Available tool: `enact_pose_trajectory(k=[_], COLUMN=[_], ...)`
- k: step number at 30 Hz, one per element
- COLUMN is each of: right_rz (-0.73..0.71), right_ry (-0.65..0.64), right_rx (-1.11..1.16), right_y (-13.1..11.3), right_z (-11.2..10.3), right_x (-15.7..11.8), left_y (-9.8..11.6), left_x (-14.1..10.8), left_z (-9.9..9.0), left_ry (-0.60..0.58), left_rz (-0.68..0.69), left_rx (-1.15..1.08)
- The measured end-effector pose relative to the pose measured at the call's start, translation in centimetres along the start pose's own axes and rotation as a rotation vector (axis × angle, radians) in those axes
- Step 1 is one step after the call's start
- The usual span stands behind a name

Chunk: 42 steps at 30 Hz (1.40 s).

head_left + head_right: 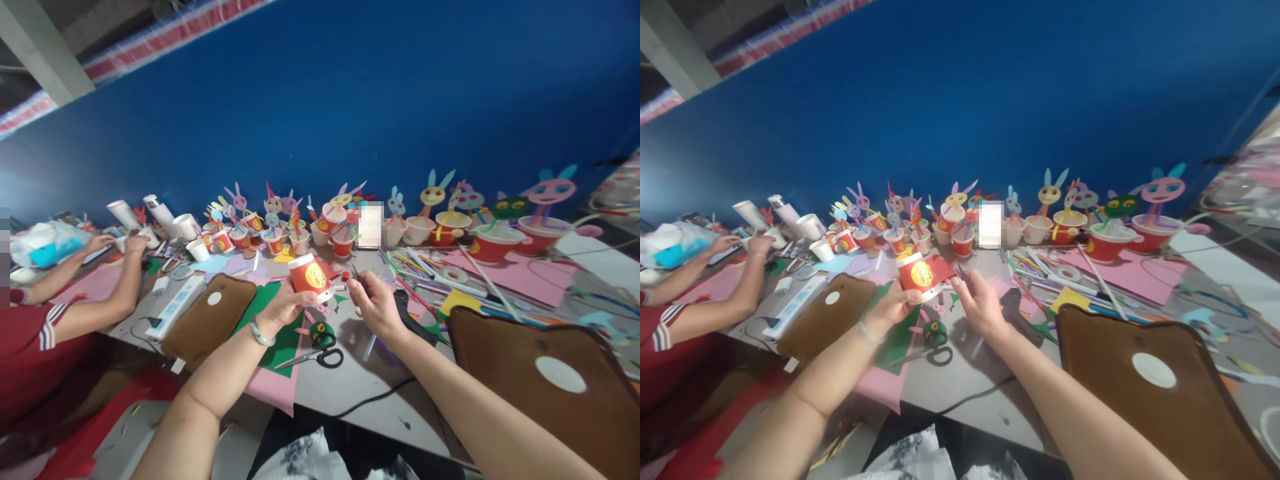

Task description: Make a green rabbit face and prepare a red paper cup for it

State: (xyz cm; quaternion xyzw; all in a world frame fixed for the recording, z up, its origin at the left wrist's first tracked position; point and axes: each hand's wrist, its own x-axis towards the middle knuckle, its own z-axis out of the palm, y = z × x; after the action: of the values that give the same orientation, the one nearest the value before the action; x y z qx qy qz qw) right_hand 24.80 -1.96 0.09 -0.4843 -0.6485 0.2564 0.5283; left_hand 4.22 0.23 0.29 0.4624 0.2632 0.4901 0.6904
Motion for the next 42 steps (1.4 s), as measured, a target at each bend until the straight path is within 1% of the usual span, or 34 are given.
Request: enact_pose_trajectory(k=[2,5,9,13,17,20,22,25,28,31,35,42], right_rz=[-0.072,-0.165,-0.202,-0.208,-0.222,-0.240,-0.254,-0.298,-0.376,-0.418,-0.371,-0.175], right_ry=[-0.010,-0.065,-0.150,-0.120,-0.095,-0.101,-0.127,-0.154,-0.146,-0.143,-0.144,-0.132], right_rx=[-0.086,-0.184,-0.226,-0.237,-0.244,-0.285,-0.316,-0.352,-0.388,-0.439,-0.488,-0.438], right_y=[-0.2,-0.5,-0.8,-1.2,-1.4,-1.0,-0.6,0.0,0.3,0.4,0.4,-0.1], right_z=[0.1,0.2,0.0,-0.1,0.0,0.2,0.2,0.1,-0.1,0.0,0.3,0.1], right_x=[-0.3,-0.7,-1.0,-1.1,-1.4,-1.8,-2.0,-2.1,-2.0,-2.0,-1.8,-1.3], left_y=[0.1,0.4,0.8,0.9,0.1,-0.7,-1.0,-0.9,-0.6,-0.6,-1.0,-0.4], left_x=[0.1,0.0,-0.4,-0.3,0.2,0.4,0.5,0.6,0.8,0.9,0.9,0.6], left_z=[0.1,0.4,0.8,0.8,0.4,-0.1,-0.4,-0.6,-0.6,-0.5,-0.6,-0.2], left_ry=[0.029,0.078,0.118,0.122,0.144,0.162,0.166,0.191,0.215,0.204,0.185,0.162], left_rz=[0.032,0.091,0.118,0.110,0.077,0.038,0.014,0.002,0.005,0.007,0.023,0.067], left_rx=[-0.005,-0.007,0.027,0.039,0.030,0.041,0.051,0.054,0.035,0.033,0.063,0.079])
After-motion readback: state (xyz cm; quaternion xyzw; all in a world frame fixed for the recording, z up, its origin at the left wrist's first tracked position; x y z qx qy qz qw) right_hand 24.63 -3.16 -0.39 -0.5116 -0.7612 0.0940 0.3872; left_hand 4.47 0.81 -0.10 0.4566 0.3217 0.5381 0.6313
